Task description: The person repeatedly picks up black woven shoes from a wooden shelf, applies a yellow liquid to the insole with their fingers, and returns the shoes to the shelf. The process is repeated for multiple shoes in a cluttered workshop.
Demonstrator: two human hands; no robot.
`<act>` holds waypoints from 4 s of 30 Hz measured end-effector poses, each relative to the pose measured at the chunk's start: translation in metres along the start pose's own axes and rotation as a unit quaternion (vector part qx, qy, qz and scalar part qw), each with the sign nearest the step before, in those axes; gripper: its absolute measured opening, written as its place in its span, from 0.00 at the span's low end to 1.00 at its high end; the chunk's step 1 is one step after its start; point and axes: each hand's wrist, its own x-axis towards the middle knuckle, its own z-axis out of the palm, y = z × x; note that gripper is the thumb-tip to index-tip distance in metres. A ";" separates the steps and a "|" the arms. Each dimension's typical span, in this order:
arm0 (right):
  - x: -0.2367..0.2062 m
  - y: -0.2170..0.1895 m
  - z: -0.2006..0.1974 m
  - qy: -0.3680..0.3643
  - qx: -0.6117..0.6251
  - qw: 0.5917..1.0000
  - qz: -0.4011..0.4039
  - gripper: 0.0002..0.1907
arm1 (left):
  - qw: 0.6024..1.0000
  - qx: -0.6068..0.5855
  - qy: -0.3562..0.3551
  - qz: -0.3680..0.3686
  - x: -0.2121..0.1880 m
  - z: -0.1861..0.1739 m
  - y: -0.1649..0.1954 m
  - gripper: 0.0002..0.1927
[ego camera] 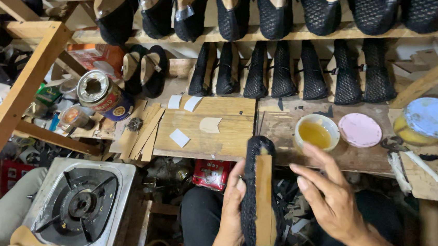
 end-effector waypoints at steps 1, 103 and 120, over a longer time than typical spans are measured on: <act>-0.010 0.002 0.003 -0.038 0.085 0.994 0.064 0.19 | 1.000 -0.017 0.024 0.000 0.001 0.001 0.003 0.42; -0.009 -0.035 0.008 -0.049 -0.038 0.982 -0.177 0.21 | 0.997 0.024 -0.072 0.025 0.039 0.025 -0.003 0.35; -0.003 -0.012 -0.005 -0.031 -0.042 0.969 -0.243 0.14 | 0.997 0.014 -0.073 -0.025 0.043 0.033 -0.011 0.34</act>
